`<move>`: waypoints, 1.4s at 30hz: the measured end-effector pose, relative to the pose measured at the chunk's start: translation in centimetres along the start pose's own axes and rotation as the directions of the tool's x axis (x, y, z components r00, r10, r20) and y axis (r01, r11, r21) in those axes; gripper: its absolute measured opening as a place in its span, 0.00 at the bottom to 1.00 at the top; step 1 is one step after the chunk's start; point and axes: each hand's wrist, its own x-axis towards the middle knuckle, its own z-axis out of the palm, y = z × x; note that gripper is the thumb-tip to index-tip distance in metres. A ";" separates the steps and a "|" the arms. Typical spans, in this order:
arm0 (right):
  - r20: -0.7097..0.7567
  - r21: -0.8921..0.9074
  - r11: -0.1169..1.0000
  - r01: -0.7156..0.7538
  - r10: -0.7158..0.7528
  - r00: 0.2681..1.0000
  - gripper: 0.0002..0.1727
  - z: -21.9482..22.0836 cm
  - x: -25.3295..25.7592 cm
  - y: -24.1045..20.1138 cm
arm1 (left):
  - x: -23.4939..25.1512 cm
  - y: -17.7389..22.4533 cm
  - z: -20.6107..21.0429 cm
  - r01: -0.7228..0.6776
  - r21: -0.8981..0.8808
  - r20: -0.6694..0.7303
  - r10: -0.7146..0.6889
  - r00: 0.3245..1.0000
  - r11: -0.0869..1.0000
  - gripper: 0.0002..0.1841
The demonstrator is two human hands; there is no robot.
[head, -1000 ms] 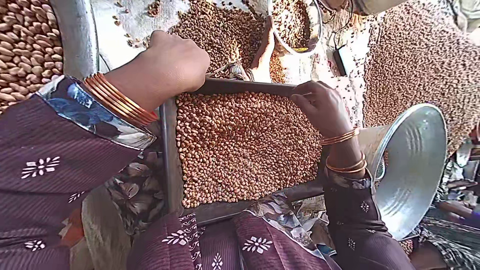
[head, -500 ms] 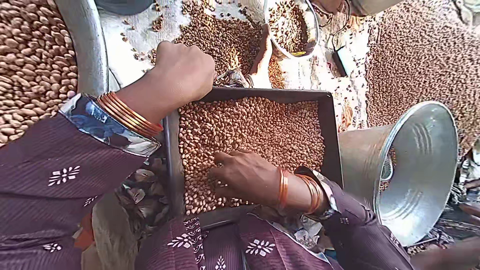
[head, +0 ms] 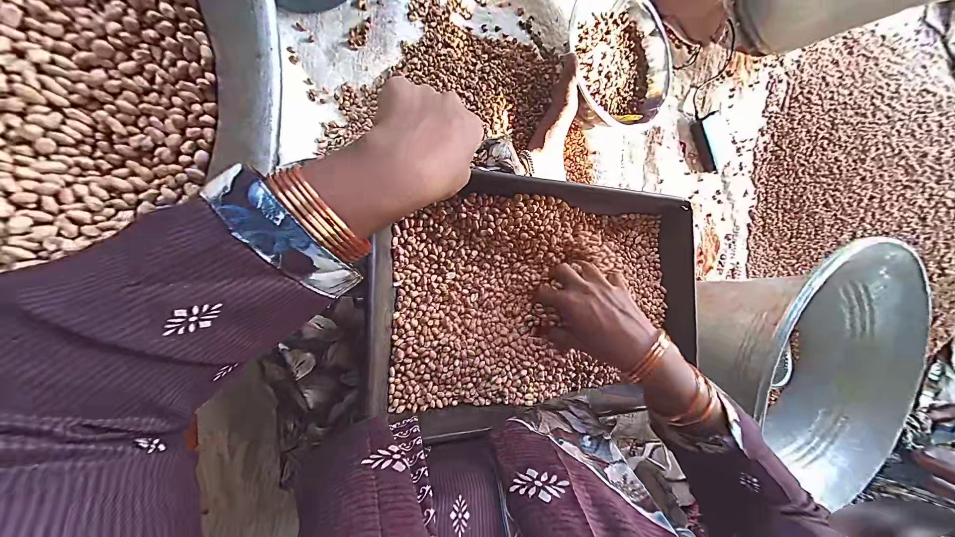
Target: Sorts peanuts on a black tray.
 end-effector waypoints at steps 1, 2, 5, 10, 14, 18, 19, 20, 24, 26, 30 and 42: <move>0.066 -0.030 0.998 -0.058 0.060 0.996 0.22 -0.7 -0.5 0.3 | -0.2 0.2 -0.1 0.003 0.019 0.007 -0.003 1.000 1.000 0.16; 0.114 -0.046 0.994 -0.101 0.106 0.988 0.22 -1.5 -0.8 0.3 | -0.3 0.3 -0.1 0.006 0.035 0.015 -0.006 1.000 0.999 0.14; -0.031 -0.067 0.997 0.024 -0.026 0.999 0.18 -3.4 -0.3 -1.6 | -0.1 0.3 -0.2 0.010 0.038 0.023 -0.011 1.000 0.999 0.11; -0.376 -0.122 0.861 0.494 -0.501 0.780 0.18 -4.3 6.4 -8.8 | 0.2 -0.3 0.0 0.021 0.007 0.034 -0.021 0.999 1.000 0.11; -0.408 -0.068 0.864 0.500 -0.481 0.776 0.16 -3.4 9.6 -11.0 | 0.1 0.0 -0.1 0.017 0.012 0.054 -0.018 0.998 1.000 0.10; -0.372 -0.127 0.933 0.338 -0.360 0.855 0.19 -1.9 9.0 -7.6 | 0.2 -0.1 0.0 0.002 0.004 0.059 -0.002 0.998 1.000 0.09; -0.377 -0.137 0.946 0.292 -0.323 0.868 0.21 -1.5 8.6 -6.4 | 0.2 -0.1 0.0 0.003 0.009 0.062 -0.003 0.998 1.000 0.09; -0.379 -0.128 0.960 0.249 -0.280 0.882 0.23 -1.0 8.0 -5.3 | 0.2 -0.1 0.0 0.001 0.017 0.062 -0.002 0.998 1.000 0.09; -0.272 -0.032 0.998 0.045 -0.052 0.961 0.30 -0.7 5.0 -1.2 | 0.1 0.0 0.1 0.001 0.013 0.059 -0.002 0.998 1.000 0.08; -0.208 0.040 0.997 -0.065 0.072 0.976 0.33 -0.8 3.6 0.9 | -0.1 0.2 0.0 0.008 0.019 0.059 -0.009 0.998 1.000 0.06; -0.120 0.144 0.957 -0.253 0.270 0.955 0.45 -0.1 1.1 4.6 | -0.5 0.4 -0.2 0.003 0.036 0.048 -0.005 0.999 0.999 0.05; 0.094 0.309 0.849 -0.428 0.421 0.902 0.69 1.4 -2.4 3.3 | -1.9 1.7 0.1 -0.109 0.069 -0.117 0.117 0.986 0.992 0.08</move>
